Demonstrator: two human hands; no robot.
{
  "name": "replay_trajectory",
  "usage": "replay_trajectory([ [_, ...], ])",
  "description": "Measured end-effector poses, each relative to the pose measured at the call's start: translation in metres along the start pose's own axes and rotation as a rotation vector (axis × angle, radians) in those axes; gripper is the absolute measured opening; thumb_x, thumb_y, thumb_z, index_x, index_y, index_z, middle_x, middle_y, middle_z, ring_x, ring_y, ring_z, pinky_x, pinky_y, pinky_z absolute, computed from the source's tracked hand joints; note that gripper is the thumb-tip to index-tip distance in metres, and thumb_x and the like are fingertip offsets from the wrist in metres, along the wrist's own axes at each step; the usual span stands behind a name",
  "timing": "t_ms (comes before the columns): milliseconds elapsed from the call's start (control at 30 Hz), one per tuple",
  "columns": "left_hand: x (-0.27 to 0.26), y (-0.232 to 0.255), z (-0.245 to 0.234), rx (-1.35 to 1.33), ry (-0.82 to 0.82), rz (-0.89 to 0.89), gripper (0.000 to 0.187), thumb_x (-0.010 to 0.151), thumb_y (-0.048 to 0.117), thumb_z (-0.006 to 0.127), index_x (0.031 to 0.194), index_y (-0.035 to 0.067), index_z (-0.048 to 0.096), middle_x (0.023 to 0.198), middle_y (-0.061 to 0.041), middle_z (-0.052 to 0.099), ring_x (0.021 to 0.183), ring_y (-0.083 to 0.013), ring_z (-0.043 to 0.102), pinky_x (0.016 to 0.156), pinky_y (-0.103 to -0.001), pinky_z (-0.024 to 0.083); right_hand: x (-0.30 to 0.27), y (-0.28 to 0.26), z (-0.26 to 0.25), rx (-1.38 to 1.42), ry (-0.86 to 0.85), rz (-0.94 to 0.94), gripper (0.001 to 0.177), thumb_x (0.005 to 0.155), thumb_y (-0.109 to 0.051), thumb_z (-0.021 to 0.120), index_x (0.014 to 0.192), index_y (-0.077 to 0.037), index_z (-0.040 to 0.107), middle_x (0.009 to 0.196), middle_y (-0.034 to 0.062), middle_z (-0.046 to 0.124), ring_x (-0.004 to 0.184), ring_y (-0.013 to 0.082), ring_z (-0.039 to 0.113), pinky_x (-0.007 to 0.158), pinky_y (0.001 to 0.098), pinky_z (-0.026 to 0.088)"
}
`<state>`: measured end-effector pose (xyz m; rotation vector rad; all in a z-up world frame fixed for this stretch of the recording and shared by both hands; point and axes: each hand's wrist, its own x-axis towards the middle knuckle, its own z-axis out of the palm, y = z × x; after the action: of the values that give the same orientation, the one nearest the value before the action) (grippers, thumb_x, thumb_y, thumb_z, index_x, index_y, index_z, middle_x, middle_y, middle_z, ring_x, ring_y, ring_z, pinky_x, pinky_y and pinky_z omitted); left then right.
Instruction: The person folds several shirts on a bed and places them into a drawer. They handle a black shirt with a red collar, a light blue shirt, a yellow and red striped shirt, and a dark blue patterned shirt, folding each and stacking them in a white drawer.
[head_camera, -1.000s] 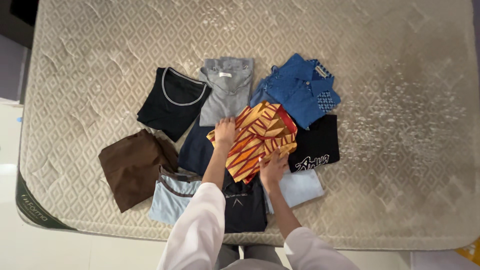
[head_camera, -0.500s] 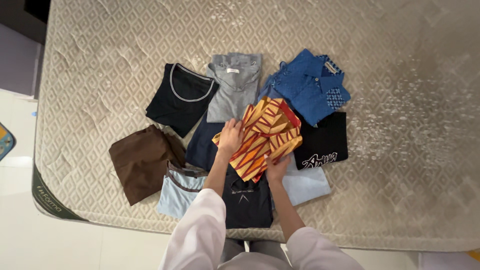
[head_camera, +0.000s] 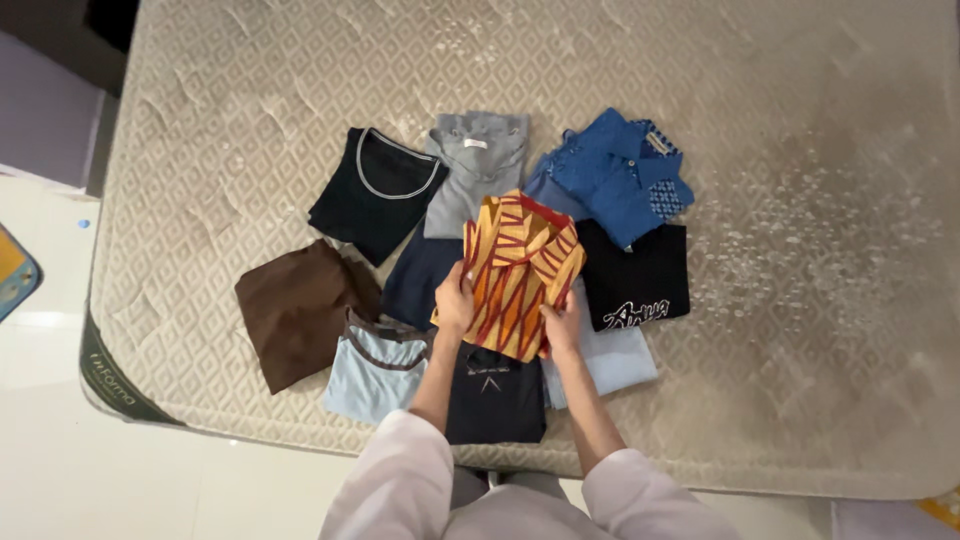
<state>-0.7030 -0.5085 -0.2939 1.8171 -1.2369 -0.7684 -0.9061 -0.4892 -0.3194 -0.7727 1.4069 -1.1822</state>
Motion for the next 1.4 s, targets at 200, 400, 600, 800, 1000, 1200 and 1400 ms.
replay_trajectory([
  [200,-0.043,0.035,-0.027,-0.121,0.151,0.137,0.039,0.096,-0.001,0.052,0.135,0.006,0.058,0.119,-0.025,0.07,0.114,-0.0419,0.068,0.093,-0.045,0.055,-0.01,-0.025,-0.014,-0.229,-0.065,-0.165,0.053,0.088,0.007,0.067,0.138,-0.001,0.052,0.125,0.0113,0.068,0.115,0.0212,0.065,0.098,0.0351,0.051],
  [400,-0.083,0.081,-0.069,-0.199,0.157,0.09,0.042,0.101,0.001,0.052,0.142,0.005,0.051,0.125,-0.025,0.069,0.12,-0.0399,0.066,0.099,-0.043,0.052,-0.036,-0.052,-0.018,-0.141,-0.149,-0.165,0.051,0.091,0.006,0.064,0.141,-0.002,0.052,0.123,0.0096,0.069,0.111,0.0168,0.067,0.095,0.0302,0.052],
  [600,-0.107,0.114,-0.12,-0.223,0.178,0.121,0.04,0.103,0.001,0.051,0.143,0.007,0.05,0.128,-0.023,0.069,0.122,-0.0397,0.066,0.099,-0.042,0.052,-0.066,-0.088,-0.005,-0.214,-0.212,-0.215,0.042,0.095,0.005,0.065,0.135,0.0,0.055,0.119,0.011,0.073,0.108,0.0181,0.069,0.093,0.0308,0.054],
  [800,-0.132,0.118,-0.168,-0.257,0.228,0.093,0.042,0.101,-0.001,0.049,0.143,0.006,0.049,0.129,-0.023,0.067,0.123,-0.0399,0.064,0.098,-0.042,0.052,-0.107,-0.125,0.031,-0.273,-0.292,-0.294,0.047,0.092,0.006,0.062,0.138,-0.001,0.054,0.121,0.0105,0.071,0.111,0.0174,0.067,0.095,0.0305,0.051],
  [1000,-0.152,0.098,-0.217,-0.216,0.371,0.139,0.046,0.099,-0.005,0.049,0.143,0.006,0.049,0.129,-0.024,0.067,0.121,-0.041,0.064,0.1,-0.042,0.051,-0.138,-0.141,0.079,-0.299,-0.405,-0.303,0.045,0.092,0.005,0.064,0.135,-0.001,0.054,0.121,0.0106,0.071,0.109,0.0171,0.067,0.094,0.0301,0.051],
  [1200,-0.18,0.085,-0.272,-0.252,0.447,0.088,0.049,0.097,-0.008,0.047,0.144,0.005,0.048,0.132,-0.024,0.066,0.123,-0.0399,0.063,0.101,-0.043,0.051,-0.174,-0.142,0.129,-0.245,-0.554,-0.388,0.039,0.094,0.004,0.062,0.132,0.002,0.053,0.122,0.0121,0.07,0.111,0.0162,0.066,0.096,0.0304,0.05],
  [1400,-0.211,0.069,-0.328,-0.247,0.544,0.007,0.048,0.097,-0.007,0.047,0.144,0.006,0.049,0.132,-0.021,0.067,0.125,-0.0371,0.065,0.1,-0.041,0.052,-0.223,-0.145,0.18,-0.245,-0.654,-0.342,0.036,0.097,0.001,0.059,0.133,0.002,0.053,0.126,0.0126,0.069,0.113,0.0173,0.065,0.097,0.0311,0.05],
])
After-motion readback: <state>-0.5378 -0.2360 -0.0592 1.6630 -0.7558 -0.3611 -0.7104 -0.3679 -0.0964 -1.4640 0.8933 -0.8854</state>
